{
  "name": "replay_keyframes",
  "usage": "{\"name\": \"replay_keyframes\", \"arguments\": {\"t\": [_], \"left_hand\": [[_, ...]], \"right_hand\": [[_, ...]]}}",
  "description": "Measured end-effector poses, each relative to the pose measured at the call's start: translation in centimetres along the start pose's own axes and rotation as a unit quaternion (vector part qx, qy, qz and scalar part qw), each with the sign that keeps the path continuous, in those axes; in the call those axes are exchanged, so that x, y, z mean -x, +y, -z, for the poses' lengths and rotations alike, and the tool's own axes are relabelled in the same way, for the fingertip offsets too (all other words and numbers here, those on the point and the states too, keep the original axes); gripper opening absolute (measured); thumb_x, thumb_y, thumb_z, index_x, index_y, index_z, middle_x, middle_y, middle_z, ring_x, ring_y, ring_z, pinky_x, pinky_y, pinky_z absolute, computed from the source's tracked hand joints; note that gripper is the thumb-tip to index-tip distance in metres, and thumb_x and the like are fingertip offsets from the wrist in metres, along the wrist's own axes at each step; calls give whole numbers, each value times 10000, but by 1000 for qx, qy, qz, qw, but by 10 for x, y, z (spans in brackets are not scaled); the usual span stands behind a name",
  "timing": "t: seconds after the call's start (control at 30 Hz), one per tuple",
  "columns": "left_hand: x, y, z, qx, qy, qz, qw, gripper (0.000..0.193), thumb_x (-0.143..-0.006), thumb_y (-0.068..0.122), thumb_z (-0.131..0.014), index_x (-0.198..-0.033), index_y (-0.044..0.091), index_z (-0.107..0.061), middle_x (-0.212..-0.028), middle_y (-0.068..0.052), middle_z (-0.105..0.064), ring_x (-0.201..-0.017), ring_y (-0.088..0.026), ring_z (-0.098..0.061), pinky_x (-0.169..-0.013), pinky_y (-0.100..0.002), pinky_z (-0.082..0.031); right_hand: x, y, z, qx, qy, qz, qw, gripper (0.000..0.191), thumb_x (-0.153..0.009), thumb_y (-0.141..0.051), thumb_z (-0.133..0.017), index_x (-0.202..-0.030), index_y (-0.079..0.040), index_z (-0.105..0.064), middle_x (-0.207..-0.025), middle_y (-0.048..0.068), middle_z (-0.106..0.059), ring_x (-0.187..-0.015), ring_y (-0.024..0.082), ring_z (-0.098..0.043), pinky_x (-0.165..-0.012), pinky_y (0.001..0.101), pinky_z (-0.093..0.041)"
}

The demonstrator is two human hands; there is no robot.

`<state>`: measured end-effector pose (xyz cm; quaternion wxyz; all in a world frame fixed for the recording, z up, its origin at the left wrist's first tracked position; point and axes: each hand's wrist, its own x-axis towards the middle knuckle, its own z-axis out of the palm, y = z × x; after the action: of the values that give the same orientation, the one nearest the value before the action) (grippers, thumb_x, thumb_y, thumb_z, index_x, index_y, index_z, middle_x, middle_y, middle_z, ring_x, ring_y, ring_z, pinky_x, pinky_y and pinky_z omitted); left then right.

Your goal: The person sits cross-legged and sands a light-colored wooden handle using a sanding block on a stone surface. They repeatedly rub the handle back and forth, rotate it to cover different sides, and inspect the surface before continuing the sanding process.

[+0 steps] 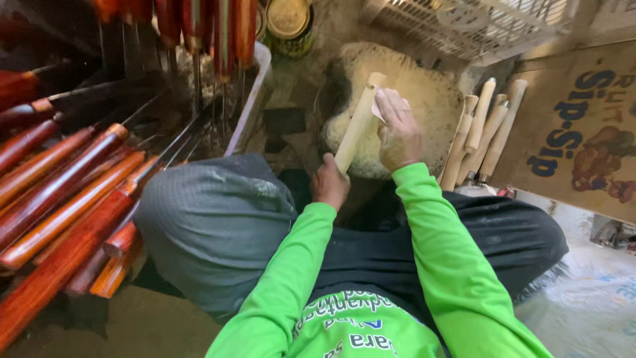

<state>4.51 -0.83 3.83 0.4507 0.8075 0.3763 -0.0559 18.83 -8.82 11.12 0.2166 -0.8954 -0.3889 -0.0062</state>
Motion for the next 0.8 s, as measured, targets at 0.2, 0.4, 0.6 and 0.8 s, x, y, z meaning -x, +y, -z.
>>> {"name": "replay_keyframes", "arguments": {"t": [0.2,0.4,0.6,0.8], "left_hand": [[2,0,2,2,-27,11,1000,365,-821,136,-701,-1092,43,-476,-935,-280,-712,-909,-536,-660,-815,-632,-505],[0,0,-3,-8,-39,33,999,503,-844,188,-737,-1236,36,-461,-994,-272,-715,-922,-514,-675,-826,-616,-514],[0,-3,13,45,14,-53,998,1046,-762,319,-833,-1592,116,-228,-1125,-277,-690,-951,-496,-671,-790,-577,-524],[-1,-2,21,-17,-14,-61,998,881,-929,432,-746,-1614,226,-232,-977,-265,-668,-838,-508,-670,-706,-600,-515]], "right_hand": [[8,-17,-23,-14,-13,-15,1000,555,-924,-23,-594,-1476,10,-544,-1579,201,-482,-1458,350,-462,-1181,415,-397],[-2,-40,-31,72,9,-17,997,528,-989,-93,-618,-1479,68,-504,-1540,240,-487,-1450,384,-455,-1224,460,-359],[-7,-35,-21,60,-17,-58,996,474,-951,-54,-587,-1421,6,-570,-1551,201,-495,-1461,389,-441,-1246,452,-340],[-9,-16,-18,-4,-37,-59,998,432,-993,-40,-554,-1421,13,-567,-1582,237,-464,-1500,394,-412,-1257,471,-320]]}}
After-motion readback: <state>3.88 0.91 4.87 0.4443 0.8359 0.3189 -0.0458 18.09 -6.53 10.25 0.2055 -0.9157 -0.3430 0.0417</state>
